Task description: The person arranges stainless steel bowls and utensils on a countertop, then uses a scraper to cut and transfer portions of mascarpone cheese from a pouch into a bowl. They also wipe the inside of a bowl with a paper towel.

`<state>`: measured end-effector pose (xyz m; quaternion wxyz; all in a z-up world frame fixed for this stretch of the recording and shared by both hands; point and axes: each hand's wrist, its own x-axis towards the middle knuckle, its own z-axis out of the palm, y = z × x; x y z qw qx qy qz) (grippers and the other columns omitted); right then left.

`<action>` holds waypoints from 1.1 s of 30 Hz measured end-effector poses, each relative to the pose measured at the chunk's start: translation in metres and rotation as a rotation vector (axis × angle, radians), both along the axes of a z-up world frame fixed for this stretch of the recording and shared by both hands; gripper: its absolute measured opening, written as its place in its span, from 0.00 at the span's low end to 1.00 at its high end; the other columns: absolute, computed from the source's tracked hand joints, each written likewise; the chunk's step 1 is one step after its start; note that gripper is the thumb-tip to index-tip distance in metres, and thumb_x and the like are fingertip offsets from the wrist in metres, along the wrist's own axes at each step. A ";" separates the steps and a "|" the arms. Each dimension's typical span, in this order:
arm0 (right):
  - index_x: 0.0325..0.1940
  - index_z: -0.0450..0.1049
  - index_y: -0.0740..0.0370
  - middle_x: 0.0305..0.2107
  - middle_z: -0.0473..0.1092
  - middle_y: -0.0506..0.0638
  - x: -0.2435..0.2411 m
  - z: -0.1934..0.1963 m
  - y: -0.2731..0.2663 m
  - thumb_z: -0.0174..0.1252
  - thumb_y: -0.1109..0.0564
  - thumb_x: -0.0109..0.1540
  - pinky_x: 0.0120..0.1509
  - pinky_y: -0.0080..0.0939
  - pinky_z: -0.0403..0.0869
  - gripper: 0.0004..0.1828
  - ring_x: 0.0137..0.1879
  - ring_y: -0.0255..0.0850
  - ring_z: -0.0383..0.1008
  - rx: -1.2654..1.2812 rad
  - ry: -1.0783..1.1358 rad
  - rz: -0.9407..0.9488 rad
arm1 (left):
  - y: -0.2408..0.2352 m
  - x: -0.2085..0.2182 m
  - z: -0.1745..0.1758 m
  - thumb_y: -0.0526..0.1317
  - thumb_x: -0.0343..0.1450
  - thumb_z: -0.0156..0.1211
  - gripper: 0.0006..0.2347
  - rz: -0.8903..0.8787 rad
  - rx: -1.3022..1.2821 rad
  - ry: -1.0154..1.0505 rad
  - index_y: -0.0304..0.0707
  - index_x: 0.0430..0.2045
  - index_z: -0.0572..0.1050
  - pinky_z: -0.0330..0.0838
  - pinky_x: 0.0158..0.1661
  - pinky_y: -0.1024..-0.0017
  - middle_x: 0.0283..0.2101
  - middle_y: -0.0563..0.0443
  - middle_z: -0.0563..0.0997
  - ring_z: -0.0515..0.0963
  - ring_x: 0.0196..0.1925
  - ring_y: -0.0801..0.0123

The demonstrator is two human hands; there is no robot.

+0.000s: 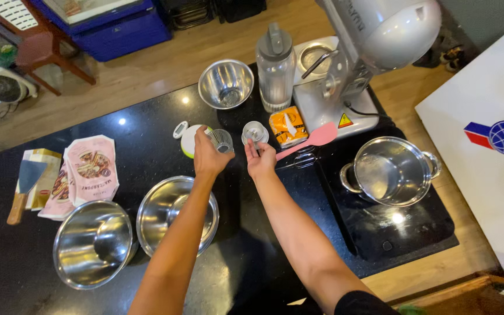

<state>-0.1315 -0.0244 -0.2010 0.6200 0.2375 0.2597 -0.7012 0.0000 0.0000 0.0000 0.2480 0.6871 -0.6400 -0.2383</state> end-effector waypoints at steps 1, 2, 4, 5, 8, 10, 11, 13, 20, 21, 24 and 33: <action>0.61 0.62 0.70 0.55 0.66 0.54 -0.005 0.003 0.001 0.51 0.65 0.59 0.60 0.53 0.77 0.25 0.57 0.54 0.75 -0.001 0.008 0.019 | -0.003 0.000 -0.009 0.37 0.50 0.81 0.45 -0.015 -0.045 -0.004 0.34 0.62 0.57 0.68 0.58 0.56 0.60 0.34 0.68 0.71 0.62 0.42; 0.60 0.61 0.70 0.54 0.66 0.54 -0.012 0.005 0.001 0.51 0.65 0.59 0.60 0.54 0.77 0.24 0.57 0.55 0.76 -0.002 0.015 0.038 | -0.007 -0.002 -0.018 0.37 0.49 0.82 0.46 -0.030 -0.090 -0.008 0.33 0.61 0.57 0.68 0.58 0.56 0.60 0.32 0.68 0.70 0.62 0.40; 0.61 0.60 0.71 0.53 0.66 0.57 -0.024 0.008 0.005 0.50 0.67 0.59 0.60 0.55 0.77 0.24 0.56 0.56 0.76 -0.025 0.019 0.080 | -0.014 -0.008 -0.034 0.37 0.48 0.83 0.46 -0.048 -0.155 -0.012 0.32 0.60 0.57 0.68 0.58 0.55 0.59 0.31 0.68 0.70 0.61 0.38; 0.61 0.58 0.72 0.53 0.66 0.59 -0.030 0.011 0.007 0.49 0.68 0.59 0.61 0.56 0.77 0.25 0.56 0.56 0.76 -0.049 0.013 0.107 | -0.016 -0.010 -0.039 0.37 0.48 0.83 0.46 -0.047 -0.177 -0.014 0.32 0.60 0.57 0.68 0.59 0.55 0.58 0.31 0.68 0.70 0.61 0.38; 0.64 0.49 0.71 0.51 0.62 0.61 -0.039 0.033 0.022 0.46 0.69 0.62 0.62 0.61 0.77 0.27 0.56 0.59 0.76 -0.038 0.110 0.173 | -0.015 -0.015 -0.047 0.36 0.49 0.82 0.46 -0.018 -0.113 0.003 0.35 0.61 0.58 0.70 0.57 0.54 0.57 0.31 0.68 0.71 0.59 0.37; 0.68 0.46 0.66 0.52 0.60 0.56 -0.041 0.055 0.046 0.45 0.65 0.64 0.60 0.62 0.76 0.29 0.54 0.59 0.76 -0.005 0.219 0.215 | -0.013 -0.018 -0.049 0.36 0.50 0.81 0.45 -0.007 -0.075 0.021 0.37 0.62 0.58 0.70 0.56 0.53 0.57 0.30 0.67 0.72 0.57 0.36; 0.70 0.47 0.63 0.55 0.60 0.52 -0.039 0.064 0.062 0.45 0.62 0.64 0.57 0.61 0.76 0.30 0.52 0.59 0.76 0.008 0.272 0.240 | -0.013 -0.021 -0.051 0.35 0.50 0.81 0.45 -0.009 -0.081 0.026 0.37 0.62 0.57 0.70 0.56 0.53 0.56 0.30 0.66 0.72 0.57 0.36; 0.72 0.53 0.61 0.61 0.62 0.55 -0.036 0.075 0.101 0.46 0.63 0.62 0.51 0.57 0.77 0.32 0.49 0.56 0.78 -0.056 0.422 0.342 | -0.014 -0.024 -0.058 0.35 0.50 0.81 0.45 -0.012 -0.101 0.027 0.36 0.62 0.57 0.70 0.56 0.52 0.56 0.30 0.66 0.72 0.56 0.35; 0.68 0.59 0.59 0.64 0.64 0.57 -0.035 0.062 0.229 0.51 0.68 0.58 0.43 0.48 0.78 0.33 0.42 0.50 0.81 -0.009 0.640 0.631 | -0.020 -0.021 -0.075 0.36 0.49 0.82 0.51 -0.013 -0.092 0.021 0.31 0.65 0.51 0.68 0.58 0.52 0.58 0.26 0.62 0.69 0.58 0.31; 0.67 0.59 0.61 0.64 0.64 0.57 -0.037 0.059 0.243 0.51 0.68 0.59 0.42 0.47 0.78 0.31 0.40 0.50 0.80 -0.021 0.644 0.661 | -0.020 -0.020 -0.073 0.36 0.48 0.82 0.53 -0.016 -0.075 0.025 0.29 0.66 0.49 0.68 0.59 0.52 0.59 0.25 0.61 0.68 0.59 0.31; 0.65 0.61 0.63 0.61 0.68 0.57 -0.047 0.051 0.267 0.51 0.67 0.60 0.40 0.43 0.77 0.27 0.37 0.47 0.80 -0.023 0.706 0.752 | -0.016 -0.020 -0.064 0.36 0.46 0.84 0.55 -0.013 -0.005 -0.088 0.30 0.66 0.48 0.63 0.61 0.48 0.62 0.27 0.59 0.64 0.62 0.30; 0.54 0.70 0.63 0.44 0.77 0.54 -0.079 0.033 0.283 0.54 0.61 0.64 0.33 0.35 0.73 0.14 0.30 0.38 0.76 -0.059 0.933 0.799 | 0.107 -0.029 -0.026 0.29 0.62 0.70 0.33 -0.125 -0.256 0.293 0.33 0.63 0.61 0.72 0.59 0.56 0.62 0.36 0.64 0.71 0.63 0.48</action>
